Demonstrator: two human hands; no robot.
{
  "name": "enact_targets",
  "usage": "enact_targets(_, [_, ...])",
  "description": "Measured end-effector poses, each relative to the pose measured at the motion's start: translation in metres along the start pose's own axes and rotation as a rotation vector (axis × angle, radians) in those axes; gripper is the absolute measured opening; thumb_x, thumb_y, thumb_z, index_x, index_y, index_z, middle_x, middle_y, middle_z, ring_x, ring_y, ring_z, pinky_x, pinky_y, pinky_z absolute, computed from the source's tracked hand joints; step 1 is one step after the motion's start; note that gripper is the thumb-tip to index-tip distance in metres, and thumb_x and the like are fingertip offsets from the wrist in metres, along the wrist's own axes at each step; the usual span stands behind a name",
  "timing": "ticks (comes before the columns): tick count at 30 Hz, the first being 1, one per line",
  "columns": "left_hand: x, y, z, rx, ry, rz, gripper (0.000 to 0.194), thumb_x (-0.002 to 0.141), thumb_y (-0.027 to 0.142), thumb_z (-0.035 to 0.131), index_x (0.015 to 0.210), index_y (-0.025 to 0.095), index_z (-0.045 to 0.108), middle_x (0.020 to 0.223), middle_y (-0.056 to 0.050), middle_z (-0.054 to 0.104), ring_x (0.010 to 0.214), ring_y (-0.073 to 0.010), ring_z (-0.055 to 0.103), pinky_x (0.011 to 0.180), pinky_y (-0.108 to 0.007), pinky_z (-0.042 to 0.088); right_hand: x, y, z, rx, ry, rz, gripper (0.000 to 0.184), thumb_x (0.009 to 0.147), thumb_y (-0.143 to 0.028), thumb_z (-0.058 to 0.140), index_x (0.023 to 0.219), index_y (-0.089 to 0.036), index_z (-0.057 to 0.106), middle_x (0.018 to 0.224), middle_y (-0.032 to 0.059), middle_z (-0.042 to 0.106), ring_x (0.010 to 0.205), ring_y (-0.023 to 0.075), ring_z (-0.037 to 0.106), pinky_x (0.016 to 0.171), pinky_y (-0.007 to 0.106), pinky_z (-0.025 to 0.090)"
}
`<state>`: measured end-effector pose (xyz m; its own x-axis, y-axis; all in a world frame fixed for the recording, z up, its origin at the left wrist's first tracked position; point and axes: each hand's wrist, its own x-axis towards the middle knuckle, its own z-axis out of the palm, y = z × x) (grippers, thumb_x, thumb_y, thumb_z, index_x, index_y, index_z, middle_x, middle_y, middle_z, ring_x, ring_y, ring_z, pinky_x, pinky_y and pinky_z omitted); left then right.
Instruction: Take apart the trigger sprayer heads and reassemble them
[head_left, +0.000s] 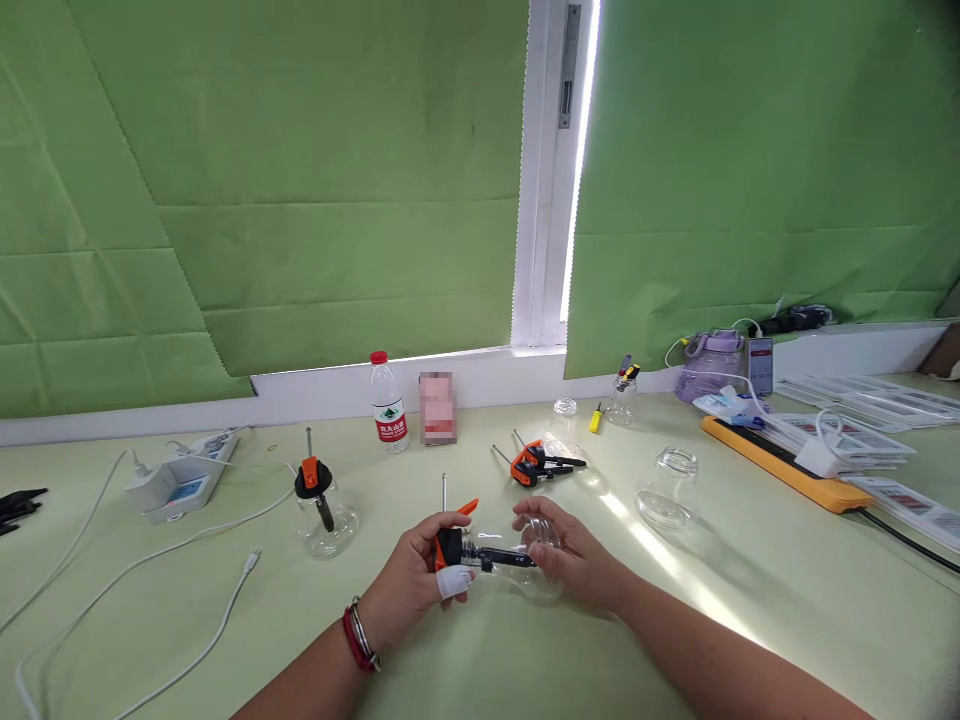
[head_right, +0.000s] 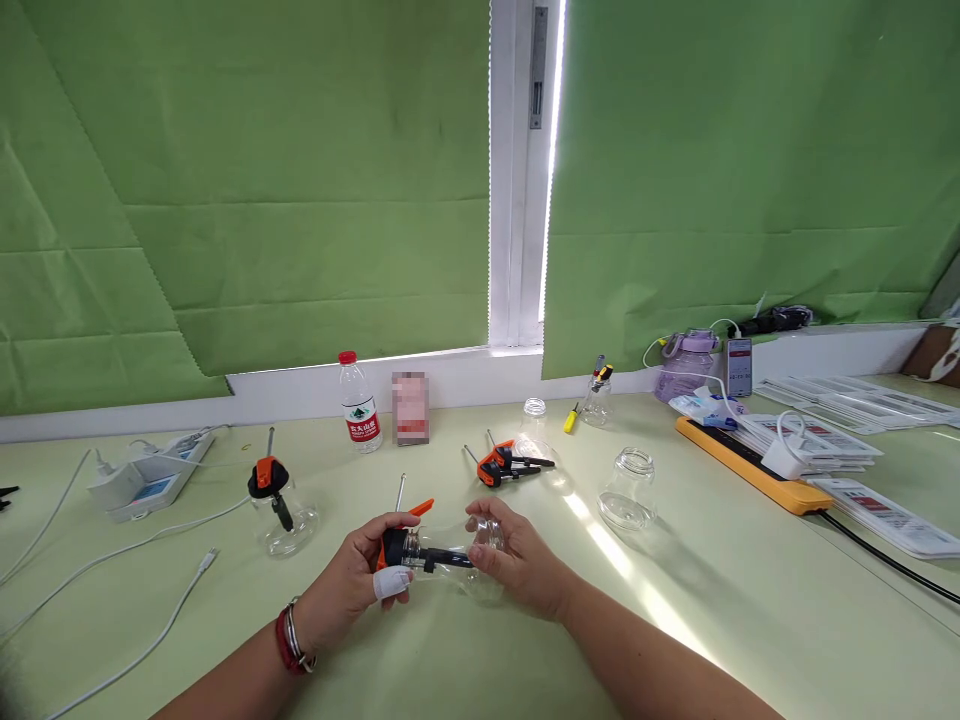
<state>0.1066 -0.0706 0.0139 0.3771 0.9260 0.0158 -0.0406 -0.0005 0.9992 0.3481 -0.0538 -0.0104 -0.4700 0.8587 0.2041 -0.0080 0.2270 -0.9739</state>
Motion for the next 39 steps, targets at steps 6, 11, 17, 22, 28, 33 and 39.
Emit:
enact_targets(6, [0.001, 0.001, 0.003, -0.044, 0.013, 0.010, 0.048, 0.062, 0.024, 0.078, 0.103, 0.016, 0.054, 0.067, 0.002, 0.058, 0.053, -0.0150, 0.061, 0.047, -0.026, 0.050, 0.001, -0.006, -0.001, 0.046, 0.007, -0.043, 0.054, 0.079, -0.046, 0.062, 0.124, -0.027, 0.038, 0.117, 0.0087, 0.044, 0.086, 0.0158, 0.052, 0.072, 0.031, 0.046])
enact_targets(11, [0.005, 0.000, -0.001, -0.054, 0.090, 0.051, 0.042, 0.064, 0.022, 0.077, 0.099, 0.015, 0.055, 0.070, 0.001, 0.058, 0.051, -0.0151, 0.062, 0.044, -0.026, 0.050, 0.001, -0.008, -0.005, 0.207, -0.078, -0.053, 0.072, 0.072, -0.034, 0.073, 0.132, -0.034, 0.033, 0.130, 0.0076, 0.035, 0.107, 0.0196, 0.047, 0.083, 0.034, 0.044])
enact_targets(17, [0.006, 0.003, -0.003, -0.075, 0.072, 0.022, 0.047, 0.062, 0.021, 0.078, 0.102, 0.014, 0.055, 0.067, 0.001, 0.060, 0.051, -0.0160, 0.062, 0.046, -0.027, 0.051, 0.000, -0.003, -0.008, 0.306, -0.118, -0.012, 0.070, 0.070, -0.027, 0.075, 0.130, -0.035, 0.040, 0.127, 0.0062, 0.037, 0.106, 0.0197, 0.050, 0.082, 0.034, 0.046])
enact_targets(22, [0.004, 0.004, -0.005, -0.070, 0.041, 0.012, 0.049, 0.062, 0.022, 0.078, 0.105, 0.014, 0.055, 0.066, 0.001, 0.061, 0.053, -0.0166, 0.063, 0.048, -0.028, 0.052, 0.000, -0.004, -0.008, 0.299, -0.108, 0.067, 0.066, 0.073, -0.035, 0.072, 0.130, -0.031, 0.039, 0.114, 0.0063, 0.047, 0.090, 0.0174, 0.059, 0.065, 0.027, 0.051])
enact_targets(28, [0.002, 0.001, -0.006, -0.081, -0.007, 0.018, 0.048, 0.063, 0.022, 0.078, 0.105, 0.015, 0.056, 0.069, 0.001, 0.060, 0.056, -0.0180, 0.064, 0.051, -0.029, 0.052, 0.003, 0.004, -0.008, 0.246, -0.088, 0.190, 0.056, 0.080, -0.059, 0.052, 0.120, -0.021, 0.046, 0.089, 0.0064, 0.059, 0.057, 0.0149, 0.063, 0.035, 0.018, 0.040])
enact_targets(33, [0.005, -0.001, -0.007, -0.063, 0.017, 0.033, 0.046, 0.062, 0.022, 0.078, 0.102, 0.014, 0.056, 0.067, 0.000, 0.061, 0.054, -0.0173, 0.064, 0.051, -0.029, 0.052, 0.004, 0.004, -0.005, 0.252, -0.057, 0.229, 0.061, 0.083, -0.061, 0.045, 0.128, -0.020, 0.042, 0.083, 0.0064, 0.062, 0.057, 0.0149, 0.063, 0.041, 0.021, 0.043])
enact_targets(39, [0.007, 0.000, -0.008, -0.076, 0.086, 0.039, 0.045, 0.062, 0.023, 0.078, 0.100, 0.014, 0.055, 0.067, 0.001, 0.061, 0.054, -0.0170, 0.063, 0.051, -0.029, 0.052, 0.001, -0.007, -0.004, 0.298, -0.082, 0.108, 0.074, 0.076, -0.045, 0.066, 0.138, -0.037, 0.026, 0.128, 0.0092, 0.040, 0.087, 0.0174, 0.061, 0.061, 0.029, 0.051])
